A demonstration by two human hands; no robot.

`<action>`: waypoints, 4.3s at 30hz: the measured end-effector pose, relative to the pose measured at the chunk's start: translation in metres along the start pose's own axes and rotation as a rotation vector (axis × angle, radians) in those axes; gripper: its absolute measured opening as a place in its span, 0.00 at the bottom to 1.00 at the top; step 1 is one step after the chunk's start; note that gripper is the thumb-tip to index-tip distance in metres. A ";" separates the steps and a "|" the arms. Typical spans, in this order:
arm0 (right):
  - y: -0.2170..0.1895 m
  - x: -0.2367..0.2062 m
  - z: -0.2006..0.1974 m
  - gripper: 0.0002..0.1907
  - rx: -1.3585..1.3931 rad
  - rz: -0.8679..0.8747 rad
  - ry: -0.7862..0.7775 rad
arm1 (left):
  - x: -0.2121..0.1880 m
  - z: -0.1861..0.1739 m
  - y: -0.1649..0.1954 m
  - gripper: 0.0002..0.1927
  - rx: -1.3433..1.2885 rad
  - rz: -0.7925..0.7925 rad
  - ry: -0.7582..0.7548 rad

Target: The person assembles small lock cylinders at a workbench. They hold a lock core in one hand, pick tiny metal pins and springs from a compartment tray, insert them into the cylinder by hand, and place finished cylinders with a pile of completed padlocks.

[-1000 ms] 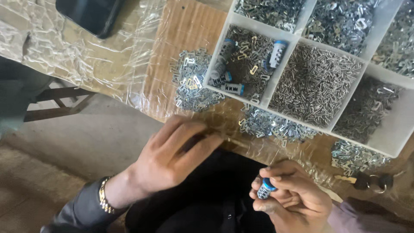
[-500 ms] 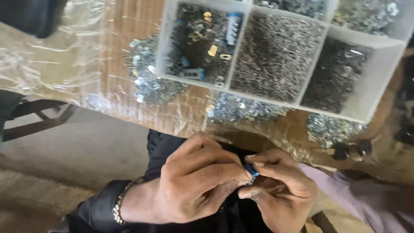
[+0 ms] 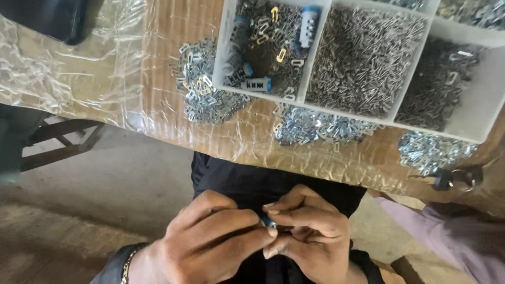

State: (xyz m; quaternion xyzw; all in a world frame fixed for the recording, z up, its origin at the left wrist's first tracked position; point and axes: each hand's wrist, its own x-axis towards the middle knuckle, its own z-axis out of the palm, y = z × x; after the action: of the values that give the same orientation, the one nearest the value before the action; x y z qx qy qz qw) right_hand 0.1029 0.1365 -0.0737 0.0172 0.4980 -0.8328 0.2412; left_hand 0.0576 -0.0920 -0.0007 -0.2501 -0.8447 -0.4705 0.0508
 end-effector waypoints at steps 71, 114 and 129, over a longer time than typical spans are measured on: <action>-0.035 0.006 -0.037 0.23 -0.015 -0.033 -0.112 | 0.023 0.017 -0.028 0.32 0.546 -0.297 -0.006; -0.042 -0.030 -0.055 0.22 0.044 -0.179 0.339 | 0.050 0.053 -0.007 0.16 0.144 0.050 -0.104; -0.036 -0.029 -0.060 0.17 -0.126 -0.128 0.207 | 0.041 0.059 -0.003 0.11 -0.314 -0.180 -0.345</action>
State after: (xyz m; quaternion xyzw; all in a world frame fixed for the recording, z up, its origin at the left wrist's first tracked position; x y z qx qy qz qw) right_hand 0.1006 0.2123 -0.0664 0.0560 0.5716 -0.8073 0.1356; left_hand 0.0295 -0.0294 -0.0222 -0.2555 -0.7761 -0.5490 -0.1759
